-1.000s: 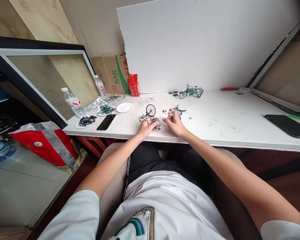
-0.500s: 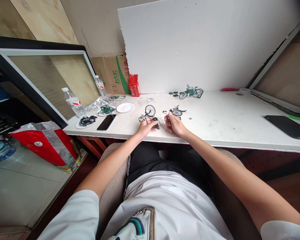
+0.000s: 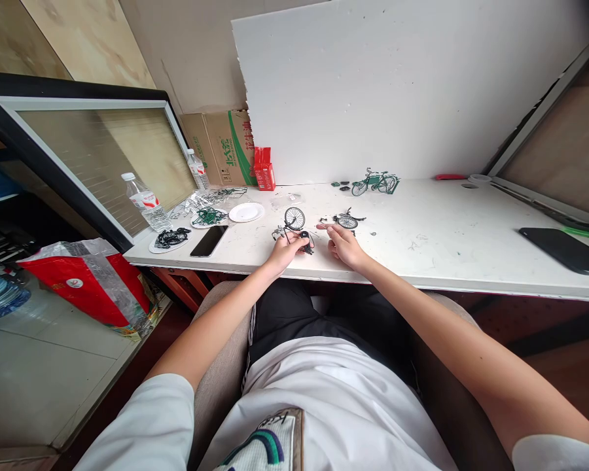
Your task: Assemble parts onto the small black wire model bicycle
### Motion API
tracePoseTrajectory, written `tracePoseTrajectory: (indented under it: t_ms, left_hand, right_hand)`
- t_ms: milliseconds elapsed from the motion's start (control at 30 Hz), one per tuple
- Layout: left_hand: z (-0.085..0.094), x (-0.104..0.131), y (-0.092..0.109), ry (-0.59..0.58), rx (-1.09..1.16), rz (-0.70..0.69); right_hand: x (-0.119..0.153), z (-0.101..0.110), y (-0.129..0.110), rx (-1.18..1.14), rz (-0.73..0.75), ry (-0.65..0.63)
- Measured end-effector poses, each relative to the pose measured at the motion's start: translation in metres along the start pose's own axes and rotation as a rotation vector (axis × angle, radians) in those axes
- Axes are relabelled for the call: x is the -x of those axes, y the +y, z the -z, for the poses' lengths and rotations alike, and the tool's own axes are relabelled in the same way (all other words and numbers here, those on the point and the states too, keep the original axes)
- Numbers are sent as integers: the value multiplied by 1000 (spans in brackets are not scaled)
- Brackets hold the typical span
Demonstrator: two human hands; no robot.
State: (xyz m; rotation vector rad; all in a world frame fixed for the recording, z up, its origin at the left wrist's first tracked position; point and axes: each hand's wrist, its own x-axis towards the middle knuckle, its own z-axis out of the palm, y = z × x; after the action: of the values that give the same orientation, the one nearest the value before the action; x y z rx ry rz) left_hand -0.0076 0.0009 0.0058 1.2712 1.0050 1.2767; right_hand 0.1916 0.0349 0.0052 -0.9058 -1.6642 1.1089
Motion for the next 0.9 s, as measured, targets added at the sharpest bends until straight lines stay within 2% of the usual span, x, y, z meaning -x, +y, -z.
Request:
tracePoseTrajectory:
  t_ms: [133, 333, 567, 900]
  left_hand:
    - [0, 0, 1, 5, -2, 12]
    - [0, 0, 0, 5, 2, 1]
    - [0, -1, -3, 15, 14, 5]
    - [0, -1, -4, -10, 9, -28]
  right_hand:
    - [1, 1, -4, -65, -49, 15]
    - [1, 6, -9, -207, -75, 147]
    - [-2, 7, -4, -299, -82, 94]
    - [-3, 9, 1, -284, -78, 168]
